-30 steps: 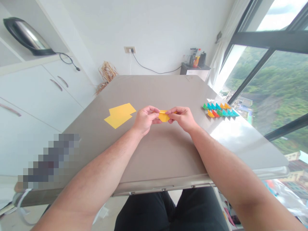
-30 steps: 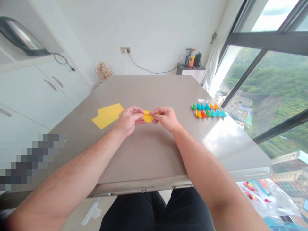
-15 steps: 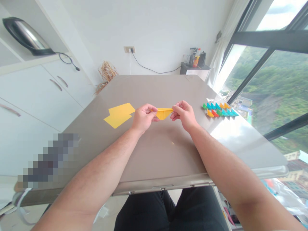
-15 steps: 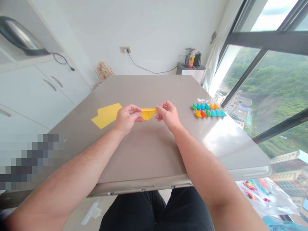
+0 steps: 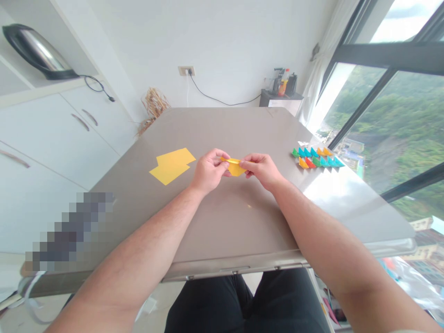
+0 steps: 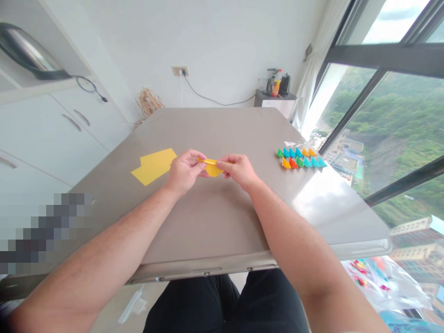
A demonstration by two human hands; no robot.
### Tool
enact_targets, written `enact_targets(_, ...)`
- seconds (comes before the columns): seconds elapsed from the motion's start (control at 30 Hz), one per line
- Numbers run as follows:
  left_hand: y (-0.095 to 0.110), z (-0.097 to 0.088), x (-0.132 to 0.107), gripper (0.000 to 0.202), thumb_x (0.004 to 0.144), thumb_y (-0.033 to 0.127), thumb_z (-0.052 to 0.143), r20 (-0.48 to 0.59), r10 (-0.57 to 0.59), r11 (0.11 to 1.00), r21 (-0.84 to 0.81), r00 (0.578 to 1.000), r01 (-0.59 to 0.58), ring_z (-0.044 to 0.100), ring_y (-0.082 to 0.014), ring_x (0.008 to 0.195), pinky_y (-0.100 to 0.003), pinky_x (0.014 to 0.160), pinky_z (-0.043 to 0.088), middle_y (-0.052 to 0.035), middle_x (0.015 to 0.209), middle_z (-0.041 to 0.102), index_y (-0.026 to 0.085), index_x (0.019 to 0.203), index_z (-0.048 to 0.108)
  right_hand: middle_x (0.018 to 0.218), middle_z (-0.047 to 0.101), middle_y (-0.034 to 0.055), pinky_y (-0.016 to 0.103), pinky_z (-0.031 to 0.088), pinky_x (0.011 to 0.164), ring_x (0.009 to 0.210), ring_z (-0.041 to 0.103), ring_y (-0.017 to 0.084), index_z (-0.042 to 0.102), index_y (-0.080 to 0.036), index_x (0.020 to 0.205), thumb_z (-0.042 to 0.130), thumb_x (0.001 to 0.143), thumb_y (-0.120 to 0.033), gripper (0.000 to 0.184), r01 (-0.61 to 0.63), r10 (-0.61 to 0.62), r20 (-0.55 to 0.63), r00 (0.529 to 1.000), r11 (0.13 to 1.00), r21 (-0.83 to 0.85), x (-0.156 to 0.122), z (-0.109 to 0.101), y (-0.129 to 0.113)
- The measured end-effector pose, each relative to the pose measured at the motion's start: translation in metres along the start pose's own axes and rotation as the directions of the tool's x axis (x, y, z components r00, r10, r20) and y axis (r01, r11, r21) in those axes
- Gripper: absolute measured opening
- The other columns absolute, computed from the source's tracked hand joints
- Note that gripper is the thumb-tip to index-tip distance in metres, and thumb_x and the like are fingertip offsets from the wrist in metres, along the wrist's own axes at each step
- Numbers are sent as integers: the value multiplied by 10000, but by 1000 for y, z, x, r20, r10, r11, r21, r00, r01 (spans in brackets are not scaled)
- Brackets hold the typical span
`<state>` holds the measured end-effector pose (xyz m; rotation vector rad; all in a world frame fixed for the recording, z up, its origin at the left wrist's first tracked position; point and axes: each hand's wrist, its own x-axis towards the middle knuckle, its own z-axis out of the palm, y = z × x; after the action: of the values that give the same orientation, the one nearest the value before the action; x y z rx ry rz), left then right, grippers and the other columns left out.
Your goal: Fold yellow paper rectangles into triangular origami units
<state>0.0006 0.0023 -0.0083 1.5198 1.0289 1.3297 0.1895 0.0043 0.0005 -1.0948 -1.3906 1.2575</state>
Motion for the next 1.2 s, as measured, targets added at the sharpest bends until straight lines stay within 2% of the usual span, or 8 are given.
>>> enact_targets(0.1,2,0,0,383,803,234,715,-8,-35,999,-24,999,35,742,-197,709,-325,652,631,-9,782,740,215,1158,574,735,677,25,256,490,582,640,567,122,715,-191,700,774,704,-303,126,0,0,-3,1000,1000,11,0,2,1)
enact_targets(0.17,1,0,1,468,793,233,733,-3,-93,996,-17,996,93,749,-210,743,-331,658,630,-26,807,748,208,1229,566,768,694,27,250,493,574,653,579,123,720,-191,719,755,695,-266,86,-3,3,-8,1000,1000,3,0,3,2)
enact_targets(0.3,-3,-1,3,282,793,325,773,43,-192,981,-6,980,193,754,-247,814,-343,634,629,-89,881,756,170,1008,679,784,700,25,237,489,561,677,595,126,727,-187,757,725,680,-223,85,-14,13,-22,1000,999,-44,0,6,5)
enact_targets(0.4,-6,0,2,238,794,363,786,55,-174,984,-32,983,176,747,-236,810,-353,652,636,-84,875,754,168,885,683,788,692,20,232,495,578,718,608,133,714,-191,756,723,699,-242,78,-7,6,-20,1000,999,-43,0,8,6)
enact_targets(0.6,-8,4,-1,300,790,425,806,29,-103,993,-49,994,104,748,-226,822,-386,751,654,-61,839,753,179,923,697,758,669,17,245,503,612,728,605,138,668,-192,719,799,709,-409,254,-1,1,-4,1000,1000,9,-2,10,6)
enact_targets(0.77,-3,6,-2,296,790,376,799,25,-132,988,-72,991,133,756,-226,797,-411,790,655,-57,842,763,177,980,692,754,665,13,249,502,620,722,615,136,671,-190,731,805,692,-348,211,1,-1,-9,1000,1000,31,-1,9,6)
enact_targets(1.0,-2,6,-2,177,743,250,775,41,-144,989,23,989,143,744,-217,801,-331,695,621,-50,808,759,179,878,685,748,662,19,250,501,617,724,614,140,675,-181,731,800,701,-376,233,-8,8,16,1000,1000,12,-2,8,6)
enact_targets(1.2,-2,5,-1,251,734,259,773,-21,-182,980,-87,983,179,750,-227,824,-336,687,617,-64,902,768,178,937,653,885,703,26,259,527,651,772,643,142,725,-184,866,719,697,-237,178,39,-40,28,999,999,37,-4,10,4)
